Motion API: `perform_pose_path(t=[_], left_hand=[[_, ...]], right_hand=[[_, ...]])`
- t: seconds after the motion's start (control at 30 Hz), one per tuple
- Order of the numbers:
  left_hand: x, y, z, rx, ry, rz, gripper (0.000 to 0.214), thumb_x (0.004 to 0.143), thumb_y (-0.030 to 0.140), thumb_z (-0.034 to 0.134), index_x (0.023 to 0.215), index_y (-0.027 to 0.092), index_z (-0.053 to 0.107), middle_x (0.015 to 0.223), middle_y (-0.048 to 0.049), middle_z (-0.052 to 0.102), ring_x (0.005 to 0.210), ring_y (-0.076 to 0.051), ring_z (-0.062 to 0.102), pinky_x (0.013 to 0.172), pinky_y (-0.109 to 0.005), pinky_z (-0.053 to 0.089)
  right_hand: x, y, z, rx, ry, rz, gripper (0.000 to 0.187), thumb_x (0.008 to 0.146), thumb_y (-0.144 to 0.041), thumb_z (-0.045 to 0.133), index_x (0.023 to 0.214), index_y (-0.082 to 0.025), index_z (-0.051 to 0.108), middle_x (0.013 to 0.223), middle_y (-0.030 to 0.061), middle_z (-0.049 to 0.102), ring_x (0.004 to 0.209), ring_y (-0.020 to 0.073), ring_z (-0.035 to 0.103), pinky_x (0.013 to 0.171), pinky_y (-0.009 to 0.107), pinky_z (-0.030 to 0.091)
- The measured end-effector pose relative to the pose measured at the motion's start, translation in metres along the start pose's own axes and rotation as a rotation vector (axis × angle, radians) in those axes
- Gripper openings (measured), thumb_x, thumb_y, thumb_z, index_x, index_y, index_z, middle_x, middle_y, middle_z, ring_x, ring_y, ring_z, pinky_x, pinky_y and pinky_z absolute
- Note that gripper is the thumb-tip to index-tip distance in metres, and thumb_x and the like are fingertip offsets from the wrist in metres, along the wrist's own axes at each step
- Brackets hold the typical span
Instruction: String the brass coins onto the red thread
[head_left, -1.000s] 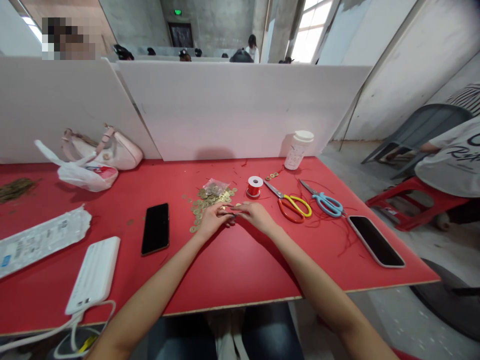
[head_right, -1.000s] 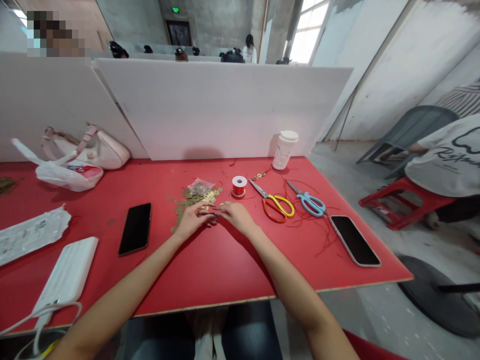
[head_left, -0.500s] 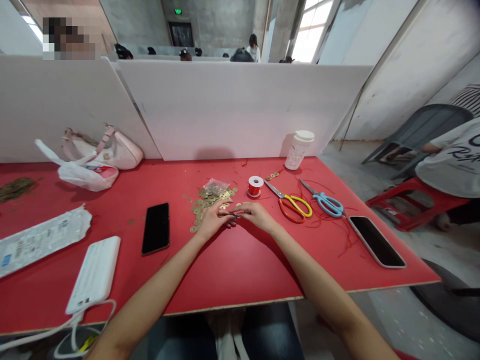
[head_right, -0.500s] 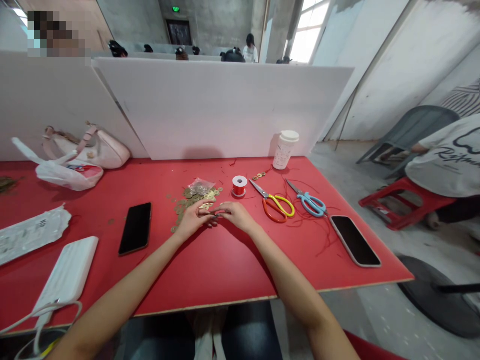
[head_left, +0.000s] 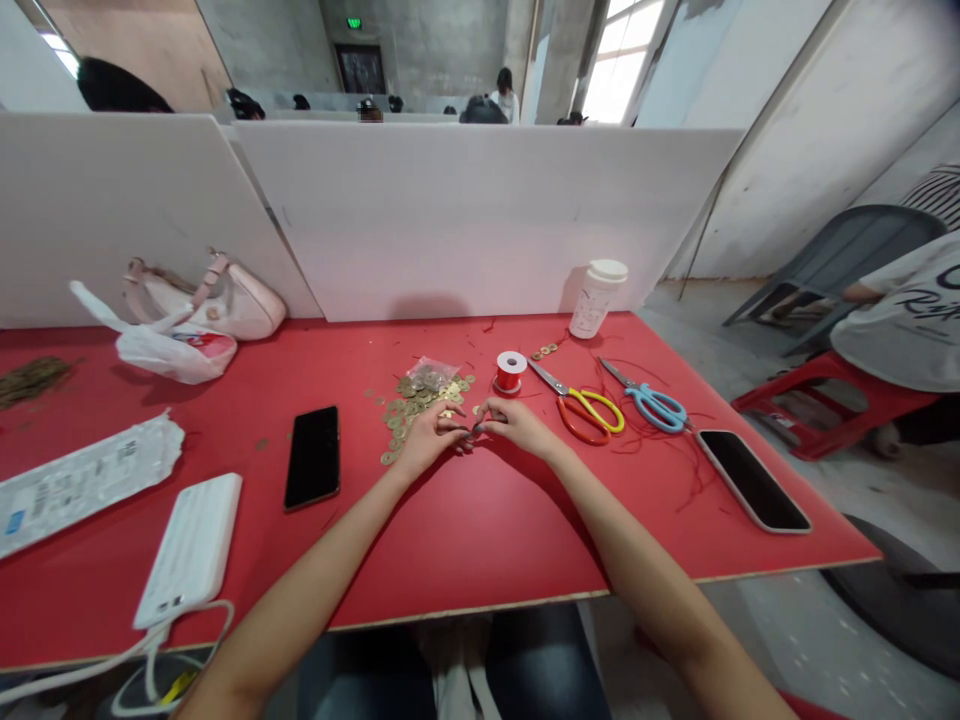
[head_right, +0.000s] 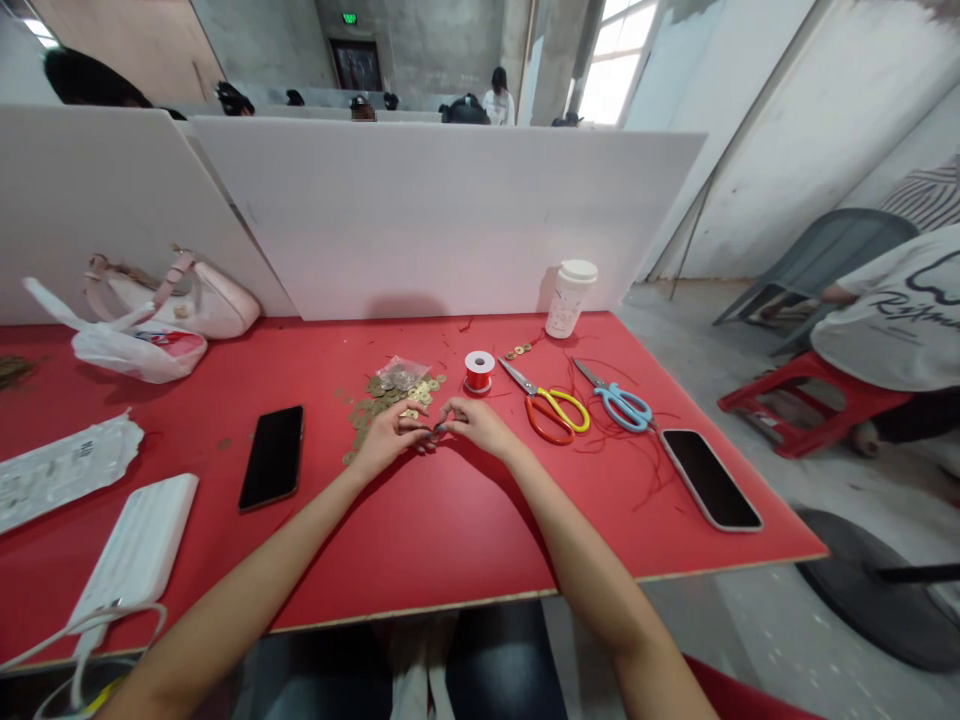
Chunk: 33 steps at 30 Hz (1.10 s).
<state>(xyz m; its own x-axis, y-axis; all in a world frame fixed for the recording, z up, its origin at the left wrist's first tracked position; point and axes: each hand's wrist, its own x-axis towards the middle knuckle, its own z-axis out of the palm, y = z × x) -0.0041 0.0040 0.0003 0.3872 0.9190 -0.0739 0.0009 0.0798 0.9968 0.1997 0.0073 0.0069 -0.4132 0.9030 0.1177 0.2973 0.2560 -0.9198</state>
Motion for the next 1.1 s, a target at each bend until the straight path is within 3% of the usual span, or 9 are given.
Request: perform_pose_path(t=[0.3, 1.0, 1.1], left_hand=[[0.0030, -0.0046, -0.0023, -0.002, -0.030, 0.011, 0.032, 0.074, 0.027, 0.070, 0.099, 0.018, 0.053, 0.074, -0.0041, 0.075, 0.066, -0.023, 0.075, 0.058, -0.029, 0.059], [0.0044, -0.0093, -0.0059, 0.026, -0.083, 0.023, 0.026, 0.080, 0.028, 0.069, 0.099, 0.018, 0.054, 0.083, -0.0084, 0.077, 0.078, -0.023, 0.076, 0.067, -0.030, 0.060], [0.0044, -0.0096, -0.0061, 0.034, -0.082, 0.022, 0.026, 0.080, 0.027, 0.069, 0.100, 0.018, 0.055, 0.083, -0.0082, 0.077, 0.077, -0.023, 0.076, 0.067, -0.030, 0.060]], right_hand=[[0.0011, 0.0033, -0.0008, 0.041, -0.006, 0.028, 0.008, 0.080, -0.020, 0.058, 0.087, -0.016, 0.060, 0.076, 0.0006, 0.062, 0.068, 0.0138, 0.055, 0.066, 0.026, 0.039], [-0.0023, 0.0007, 0.0015, -0.248, 0.009, -0.005, 0.014, 0.086, -0.020, 0.057, 0.097, -0.016, 0.066, 0.065, -0.0040, 0.055, 0.059, 0.0116, 0.044, 0.059, 0.022, 0.031], [-0.0033, -0.0035, -0.0011, -0.295, -0.009, -0.014, 0.014, 0.088, -0.022, 0.056, 0.086, -0.016, 0.068, 0.065, -0.0024, 0.056, 0.061, 0.0121, 0.046, 0.061, 0.023, 0.031]])
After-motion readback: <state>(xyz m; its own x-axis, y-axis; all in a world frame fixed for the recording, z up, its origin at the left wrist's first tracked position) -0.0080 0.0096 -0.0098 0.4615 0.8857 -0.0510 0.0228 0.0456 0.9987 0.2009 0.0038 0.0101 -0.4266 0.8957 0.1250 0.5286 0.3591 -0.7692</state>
